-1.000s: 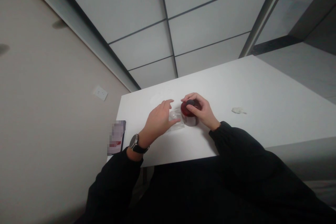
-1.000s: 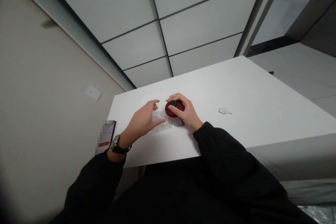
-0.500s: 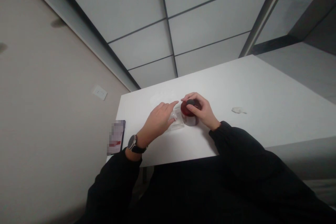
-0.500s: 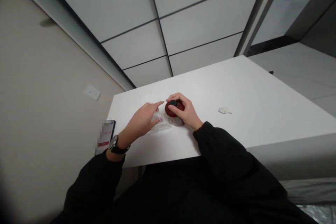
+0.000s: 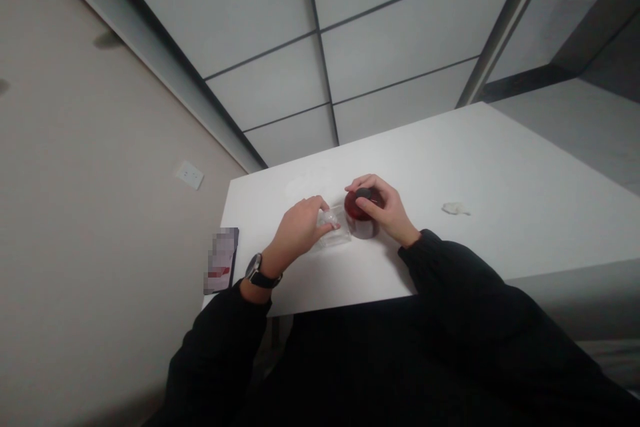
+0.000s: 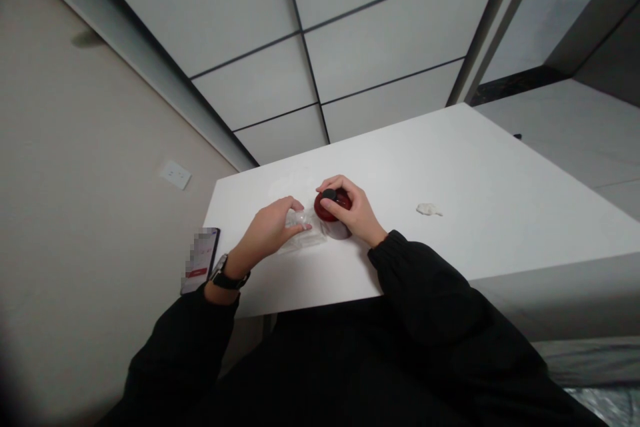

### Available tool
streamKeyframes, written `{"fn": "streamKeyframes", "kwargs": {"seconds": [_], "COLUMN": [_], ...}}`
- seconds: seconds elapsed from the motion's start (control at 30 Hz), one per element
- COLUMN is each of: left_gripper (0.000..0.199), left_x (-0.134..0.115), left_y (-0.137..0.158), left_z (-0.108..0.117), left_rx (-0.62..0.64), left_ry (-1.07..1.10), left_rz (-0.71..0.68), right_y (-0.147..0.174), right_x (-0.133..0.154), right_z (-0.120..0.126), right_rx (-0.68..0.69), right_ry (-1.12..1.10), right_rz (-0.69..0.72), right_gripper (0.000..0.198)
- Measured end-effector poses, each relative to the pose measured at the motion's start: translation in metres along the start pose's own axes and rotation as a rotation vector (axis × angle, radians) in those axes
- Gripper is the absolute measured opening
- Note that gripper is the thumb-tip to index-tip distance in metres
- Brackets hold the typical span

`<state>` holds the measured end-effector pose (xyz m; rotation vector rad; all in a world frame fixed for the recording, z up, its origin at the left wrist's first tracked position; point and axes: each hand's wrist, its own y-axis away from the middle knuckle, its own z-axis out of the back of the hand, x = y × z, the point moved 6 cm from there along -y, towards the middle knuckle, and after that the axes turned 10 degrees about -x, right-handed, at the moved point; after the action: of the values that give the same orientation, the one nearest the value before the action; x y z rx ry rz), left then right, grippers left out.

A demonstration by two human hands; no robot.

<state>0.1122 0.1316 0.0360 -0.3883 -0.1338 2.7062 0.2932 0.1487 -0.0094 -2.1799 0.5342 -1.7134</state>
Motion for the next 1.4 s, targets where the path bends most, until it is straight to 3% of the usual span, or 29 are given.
{"fn": "streamKeyframes", "kwargs": {"seconds": [0.2, 0.37, 0.5, 0.7, 1.03, 1.2, 1.4], "left_gripper": [0.016, 0.017, 0.019, 0.040, 0.017, 0.014, 0.019], "left_x": [0.011, 0.014, 0.013, 0.014, 0.009, 0.009, 0.009], "left_y": [-0.004, -0.005, -0.003, 0.002, 0.002, 0.002, 0.004], "left_z": [-0.004, -0.007, -0.006, -0.006, -0.007, -0.007, -0.007], "left_rx": [0.048, 0.070, 0.069, 0.014, 0.016, 0.043, 0.067], "left_ry": [0.283, 0.386, 0.348, 0.239, 0.319, 0.397, 0.303], "left_rz": [0.114, 0.152, 0.130, 0.209, 0.172, 0.122, 0.118], "right_y": [0.001, 0.001, 0.000, 0.000, 0.000, -0.001, 0.000], "right_x": [-0.001, -0.002, -0.001, -0.001, 0.000, 0.000, -0.004], "right_z": [0.001, 0.001, 0.001, 0.001, 0.002, 0.003, 0.002], "right_rx": [-0.006, -0.006, -0.016, -0.015, -0.061, -0.048, -0.040], "right_ry": [0.005, -0.010, 0.011, 0.027, -0.026, -0.044, -0.038], "right_rz": [-0.013, -0.008, -0.007, -0.001, -0.011, -0.019, -0.028], "right_gripper": [0.037, 0.035, 0.038, 0.038, 0.038, 0.034, 0.035]}}
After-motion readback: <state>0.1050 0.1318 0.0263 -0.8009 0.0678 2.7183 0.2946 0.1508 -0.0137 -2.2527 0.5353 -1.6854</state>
